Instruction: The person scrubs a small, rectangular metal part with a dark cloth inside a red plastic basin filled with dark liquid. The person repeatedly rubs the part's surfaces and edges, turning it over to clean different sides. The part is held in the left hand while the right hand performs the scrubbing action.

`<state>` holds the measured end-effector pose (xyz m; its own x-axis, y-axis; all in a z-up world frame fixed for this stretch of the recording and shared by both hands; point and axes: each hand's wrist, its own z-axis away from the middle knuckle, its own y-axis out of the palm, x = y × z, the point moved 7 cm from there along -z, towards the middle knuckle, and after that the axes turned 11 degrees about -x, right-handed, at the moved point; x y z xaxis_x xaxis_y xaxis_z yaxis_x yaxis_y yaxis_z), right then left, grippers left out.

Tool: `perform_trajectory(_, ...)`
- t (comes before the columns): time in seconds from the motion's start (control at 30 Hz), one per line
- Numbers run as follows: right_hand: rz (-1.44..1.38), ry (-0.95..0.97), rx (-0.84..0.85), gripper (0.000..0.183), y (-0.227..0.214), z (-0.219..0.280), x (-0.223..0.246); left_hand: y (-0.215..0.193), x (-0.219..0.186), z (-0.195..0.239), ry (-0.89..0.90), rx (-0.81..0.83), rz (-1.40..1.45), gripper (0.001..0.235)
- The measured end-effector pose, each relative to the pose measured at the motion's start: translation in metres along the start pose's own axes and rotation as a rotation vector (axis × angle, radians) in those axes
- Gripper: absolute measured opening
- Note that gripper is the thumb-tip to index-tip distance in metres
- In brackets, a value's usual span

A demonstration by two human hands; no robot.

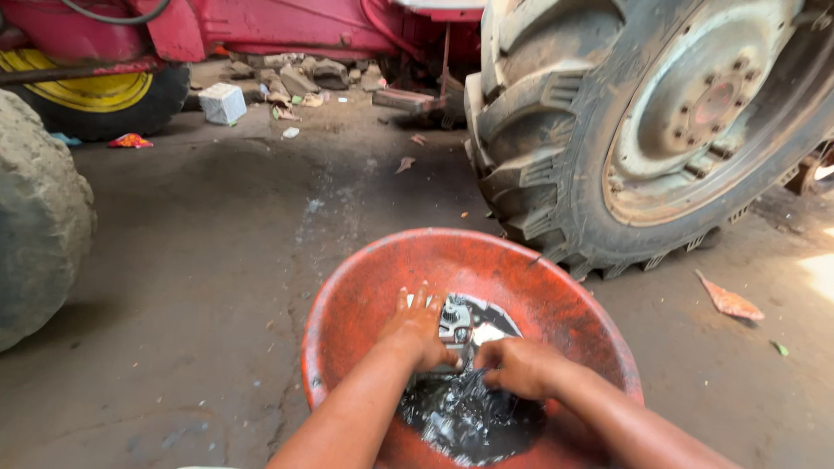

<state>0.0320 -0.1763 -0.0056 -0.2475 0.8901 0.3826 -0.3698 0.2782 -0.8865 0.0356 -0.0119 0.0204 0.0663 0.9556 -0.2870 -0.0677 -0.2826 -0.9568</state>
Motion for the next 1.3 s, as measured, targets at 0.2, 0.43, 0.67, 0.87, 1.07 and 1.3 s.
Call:
perform_trajectory(0.2, 0.192, -0.117, -0.142, 0.04, 0.013, 0.011, 0.005, 0.0, 0.001, 0.0, -0.021, -0.001, 0.007, 0.128)
perform_trajectory(0.43, -0.207, -0.076, -0.329, 0.03, -0.055, 0.005, 0.023, -0.001, 0.0, 0.002, -0.01, 0.036, -0.002, 0.128)
perform_trajectory(0.67, -0.106, 0.051, -0.618, 0.035, -0.06, -0.001, 0.042, 0.002, 0.002, 0.002, 0.006, 0.033, -0.008, 0.131)
perform_trajectory(0.87, -0.04, 0.137, -0.705, 0.033, -0.056, -0.021, 0.004, 0.009, 0.005, -0.007, 0.065, -0.033, -0.015, 0.13)
perform_trajectory(1.07, -0.336, -0.141, -0.804, 0.03, -0.021, -0.018, -0.006, 0.002, 0.004, 0.001, 0.008, -0.012, 0.026, 0.131)
perform_trajectory(1.3, -0.667, 0.114, -0.6, 0.03, -0.031, -0.011, 0.019, 0.0, 0.002, -0.002, 0.038, -0.023, 0.004, 0.129)
